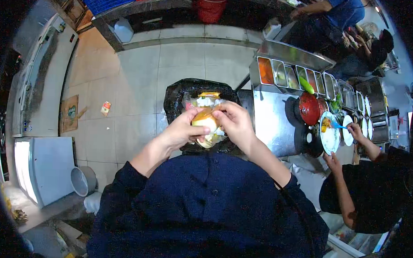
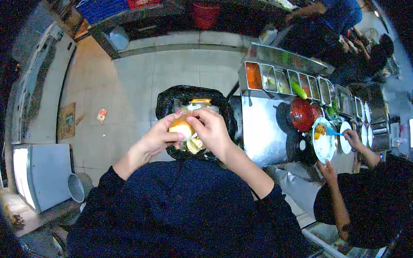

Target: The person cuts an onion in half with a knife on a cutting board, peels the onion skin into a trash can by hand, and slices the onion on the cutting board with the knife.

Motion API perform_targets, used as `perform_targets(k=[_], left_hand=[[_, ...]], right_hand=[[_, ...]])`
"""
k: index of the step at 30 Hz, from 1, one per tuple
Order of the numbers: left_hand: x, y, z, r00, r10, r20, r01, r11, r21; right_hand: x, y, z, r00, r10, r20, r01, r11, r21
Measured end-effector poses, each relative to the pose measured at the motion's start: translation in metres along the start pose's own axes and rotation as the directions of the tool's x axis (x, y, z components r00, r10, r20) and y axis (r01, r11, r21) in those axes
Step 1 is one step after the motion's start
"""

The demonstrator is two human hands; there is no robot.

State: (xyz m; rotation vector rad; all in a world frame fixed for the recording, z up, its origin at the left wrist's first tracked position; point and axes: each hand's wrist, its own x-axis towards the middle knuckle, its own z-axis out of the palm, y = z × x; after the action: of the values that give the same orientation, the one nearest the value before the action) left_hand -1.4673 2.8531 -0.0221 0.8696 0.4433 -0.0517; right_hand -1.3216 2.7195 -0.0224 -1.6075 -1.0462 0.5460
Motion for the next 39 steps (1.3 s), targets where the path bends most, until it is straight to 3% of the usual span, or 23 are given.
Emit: perform_targets(k=[3,8,11,12,15,20,24,27,28,31,32,34,35,36,39], left_hand=[[0.004,-0.003,-0.007,0.982,0.113,0.151,-0.160,0.924,0.347],[0.006,-0.017,-0.014,0.946,0.218,0.241,-0.308,0.838,0.451],[-0.006,-0.013,-0.015,0.994,-0.011,0.109,0.014,1.000,-0.027],[-0.006,-0.014,-0.017,0.994,-0.011,0.108,0.014,1.000,-0.028],[-0.002,-0.016,-0.025,0.971,0.206,-0.119,-0.222,0.964,-0.148],[-0.001,-0.016,-0.038,0.973,0.161,-0.167,-0.197,0.952,-0.233],[-0.005,-0.020,-0.043,0.969,0.189,-0.159,-0.201,0.977,-0.066],[-0.008,-0.016,-0.043,0.976,0.158,-0.147,-0.186,0.961,-0.206],[-0.008,-0.016,-0.043,0.976,0.158,-0.149,-0.187,0.961,-0.206],[-0.004,-0.015,-0.042,0.992,0.074,-0.102,-0.103,0.942,-0.318],[-0.003,-0.014,-0.039,0.991,0.077,-0.105,-0.107,0.942,-0.317],[0.001,-0.014,-0.031,0.986,0.082,-0.144,-0.095,0.992,-0.082],[0.001,-0.013,-0.029,0.983,0.086,-0.161,-0.081,0.996,0.038],[0.001,-0.013,-0.028,0.984,0.083,-0.160,-0.078,0.996,0.038],[0.001,-0.010,-0.024,0.999,-0.050,-0.018,0.053,0.971,0.234]], right_hand=[[0.002,-0.009,-0.001,0.968,0.249,-0.024,-0.236,0.940,0.246],[0.014,-0.003,-0.010,0.955,0.276,-0.113,-0.212,0.894,0.394],[0.015,0.012,-0.018,0.916,0.252,-0.311,-0.116,0.911,0.397],[0.014,0.019,-0.019,0.917,0.253,-0.309,-0.118,0.910,0.397],[0.014,0.036,-0.018,0.877,0.215,-0.429,-0.027,0.915,0.404],[0.009,0.040,-0.016,0.856,0.271,-0.439,-0.047,0.888,0.457],[0.013,0.055,-0.026,0.829,0.267,-0.491,-0.068,0.921,0.385],[0.013,0.076,-0.028,0.939,0.148,-0.312,-0.210,0.962,-0.176],[0.012,0.082,-0.025,0.939,0.148,-0.310,-0.209,0.962,-0.175],[0.006,0.093,-0.006,0.993,0.120,-0.017,-0.109,0.827,-0.552],[0.008,0.086,-0.002,0.993,0.117,-0.014,-0.105,0.828,-0.550],[0.011,0.071,0.001,0.957,0.282,0.066,-0.280,0.959,-0.038],[0.013,0.062,0.003,0.930,0.342,0.136,-0.365,0.903,0.225],[0.015,0.054,0.006,0.929,0.345,0.134,-0.367,0.902,0.225],[0.017,0.033,0.012,0.930,0.115,0.350,-0.272,0.855,0.441]])
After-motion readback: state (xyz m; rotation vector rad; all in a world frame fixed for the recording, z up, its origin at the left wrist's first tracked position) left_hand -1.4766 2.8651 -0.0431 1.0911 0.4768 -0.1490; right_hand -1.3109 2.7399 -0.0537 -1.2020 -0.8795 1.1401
